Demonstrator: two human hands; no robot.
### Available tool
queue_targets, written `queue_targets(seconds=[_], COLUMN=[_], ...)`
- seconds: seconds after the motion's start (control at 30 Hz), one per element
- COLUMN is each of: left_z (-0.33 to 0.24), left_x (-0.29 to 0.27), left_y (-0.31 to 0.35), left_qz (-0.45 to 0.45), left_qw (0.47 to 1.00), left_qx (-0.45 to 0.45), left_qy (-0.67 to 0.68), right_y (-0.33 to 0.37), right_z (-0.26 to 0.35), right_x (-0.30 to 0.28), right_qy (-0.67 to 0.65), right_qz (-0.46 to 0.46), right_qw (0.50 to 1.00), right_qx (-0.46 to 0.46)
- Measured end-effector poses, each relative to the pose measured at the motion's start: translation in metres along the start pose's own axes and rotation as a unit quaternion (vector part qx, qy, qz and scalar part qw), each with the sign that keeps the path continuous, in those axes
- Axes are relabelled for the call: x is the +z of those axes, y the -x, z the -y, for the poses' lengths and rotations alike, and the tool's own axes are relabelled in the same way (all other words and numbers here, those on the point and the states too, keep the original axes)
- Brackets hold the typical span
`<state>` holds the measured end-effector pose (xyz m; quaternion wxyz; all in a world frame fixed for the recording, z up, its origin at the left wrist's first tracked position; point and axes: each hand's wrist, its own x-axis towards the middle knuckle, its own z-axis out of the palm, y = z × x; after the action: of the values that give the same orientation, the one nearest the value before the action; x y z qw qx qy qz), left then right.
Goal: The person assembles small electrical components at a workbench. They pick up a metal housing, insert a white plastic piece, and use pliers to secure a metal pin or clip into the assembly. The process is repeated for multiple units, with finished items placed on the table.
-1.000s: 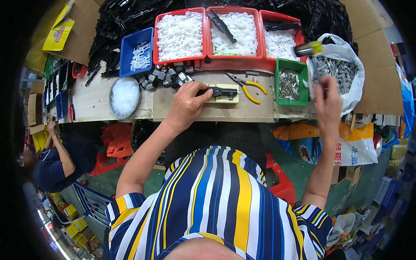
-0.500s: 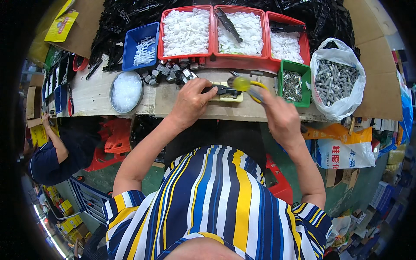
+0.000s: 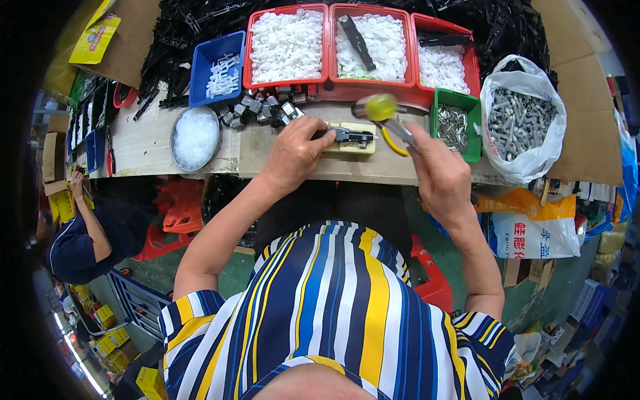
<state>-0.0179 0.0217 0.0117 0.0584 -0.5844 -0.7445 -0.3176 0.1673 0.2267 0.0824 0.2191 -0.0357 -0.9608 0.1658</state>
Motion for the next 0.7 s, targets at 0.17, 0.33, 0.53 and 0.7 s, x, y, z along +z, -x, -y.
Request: queue_targets(seconds=[0.17,0.33,0.53,0.7], left_z=[-0.001,-0.003,-0.014,-0.039], left_x=[-0.002,-0.003,-0.002,0.014], left_y=[-0.002,-0.001,0.003,0.017], left_qz=[0.003,0.01,-0.011,-0.023], left_qw=[1.0,1.0,0.997,0.999], left_qx=[0.013,0.006,0.021,0.013], left_qy=[-0.009,-0.024,-0.067,-0.027], right_y=[0.014,-0.002,0.0,-0.03], right_z=[-0.007,-0.001,-0.001,0.013], right_x=[0.01,0.001,0.004,0.01], right_qy=[0.081,-0.035,0.018,-0.095], right_qz=[0.138,-0.057,0.097,-0.105], right_qw=[0.987,0.998,0.995,0.99], right_qx=[0.016,-0.005,0.033,-0.029])
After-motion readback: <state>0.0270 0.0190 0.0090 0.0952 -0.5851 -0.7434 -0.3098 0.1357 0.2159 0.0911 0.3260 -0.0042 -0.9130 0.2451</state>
